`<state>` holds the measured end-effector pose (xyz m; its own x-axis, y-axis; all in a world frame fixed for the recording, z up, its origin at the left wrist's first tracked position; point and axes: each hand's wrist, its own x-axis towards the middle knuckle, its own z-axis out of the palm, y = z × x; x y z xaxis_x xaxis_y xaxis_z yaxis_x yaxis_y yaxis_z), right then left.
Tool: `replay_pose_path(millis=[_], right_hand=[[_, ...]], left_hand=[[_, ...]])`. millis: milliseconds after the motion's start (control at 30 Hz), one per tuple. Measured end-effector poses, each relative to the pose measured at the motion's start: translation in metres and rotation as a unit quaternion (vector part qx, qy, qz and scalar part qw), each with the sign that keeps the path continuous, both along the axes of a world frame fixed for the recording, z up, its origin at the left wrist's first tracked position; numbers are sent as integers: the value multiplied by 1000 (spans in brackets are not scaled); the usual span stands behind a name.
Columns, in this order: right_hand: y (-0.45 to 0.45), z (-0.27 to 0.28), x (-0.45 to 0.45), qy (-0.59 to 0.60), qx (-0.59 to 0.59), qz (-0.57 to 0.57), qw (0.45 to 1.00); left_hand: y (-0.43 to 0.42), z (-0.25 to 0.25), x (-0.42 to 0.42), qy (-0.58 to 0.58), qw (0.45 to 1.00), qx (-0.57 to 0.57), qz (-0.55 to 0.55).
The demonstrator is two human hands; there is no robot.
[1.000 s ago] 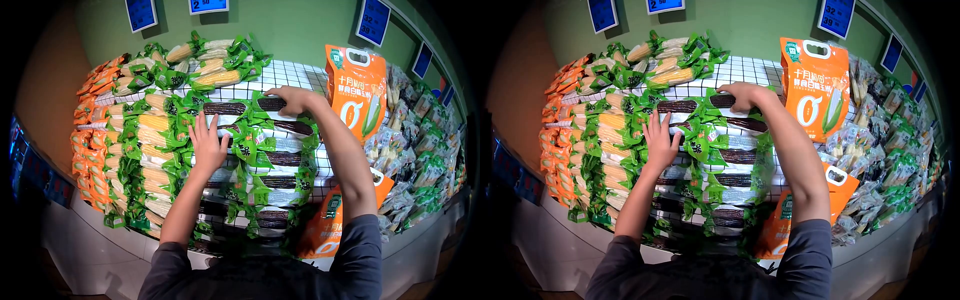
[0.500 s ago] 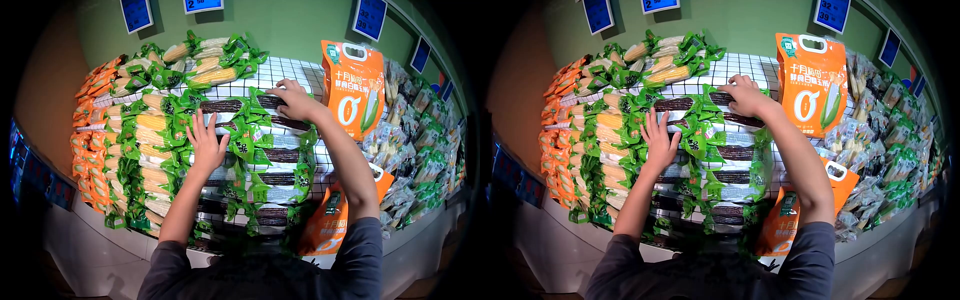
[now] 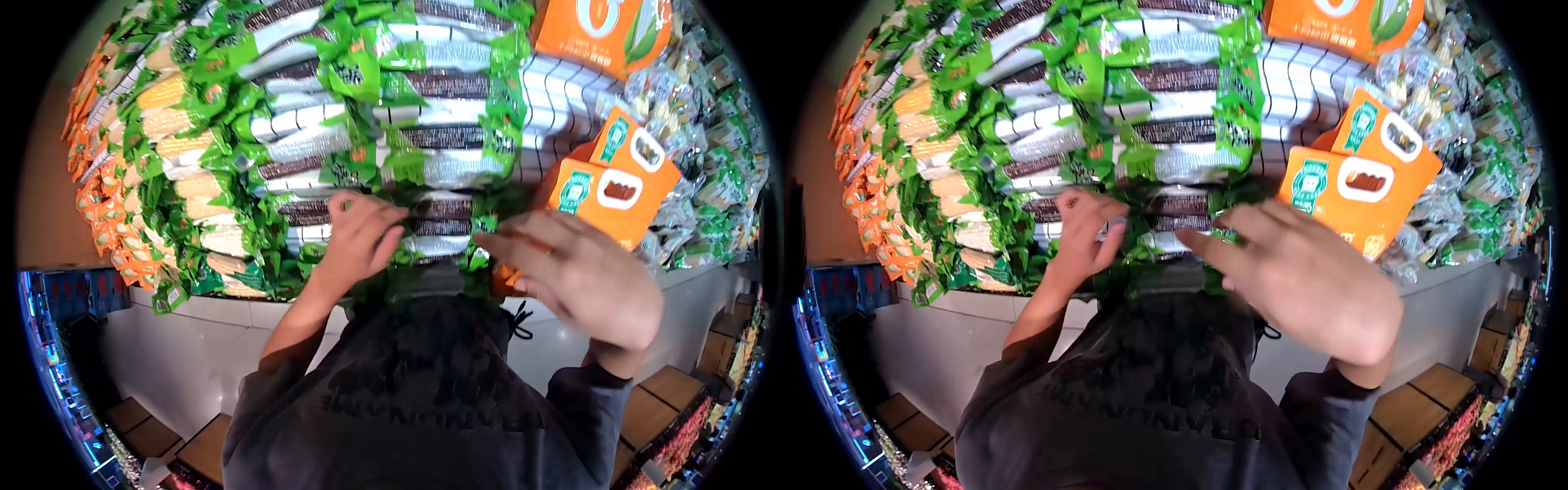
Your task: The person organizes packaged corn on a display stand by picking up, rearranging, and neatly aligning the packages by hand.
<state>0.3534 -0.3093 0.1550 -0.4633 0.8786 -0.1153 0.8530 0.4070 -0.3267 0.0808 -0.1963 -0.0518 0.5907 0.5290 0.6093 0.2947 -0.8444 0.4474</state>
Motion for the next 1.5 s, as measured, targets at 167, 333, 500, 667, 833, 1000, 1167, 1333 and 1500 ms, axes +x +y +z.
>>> replay_pose_path(millis=[167,333,500,667,833,1000,1167,1333,1500], right_hand=[[-51,-98,-20,99,-101,-22,990],[-69,-214,-45,155,-140,-140,968],[-80,-272,-57,50,-34,-202,978],[-82,-289,-53,82,-22,-205,975],[-84,-290,-55,59,4,-193,979],[-77,-276,-55,94,-77,-202,972],[-71,-291,-46,152,-79,-194,966],[-58,-282,-41,134,-131,-169,968],[-44,-263,-47,211,-205,-183,938]], left_hand=[[-58,-51,5,164,950,-237,-119],[-80,-62,3,250,936,-219,-117],[-96,-61,2,318,932,-143,-99],[-111,-80,-1,327,939,-88,-59],[-119,-95,-6,313,945,-87,-38],[-120,-105,-19,277,954,-104,-47],[-109,-105,-27,281,927,-234,-86],[-98,-117,-29,249,914,-302,-108],[-81,-93,-33,236,916,-309,-100]])
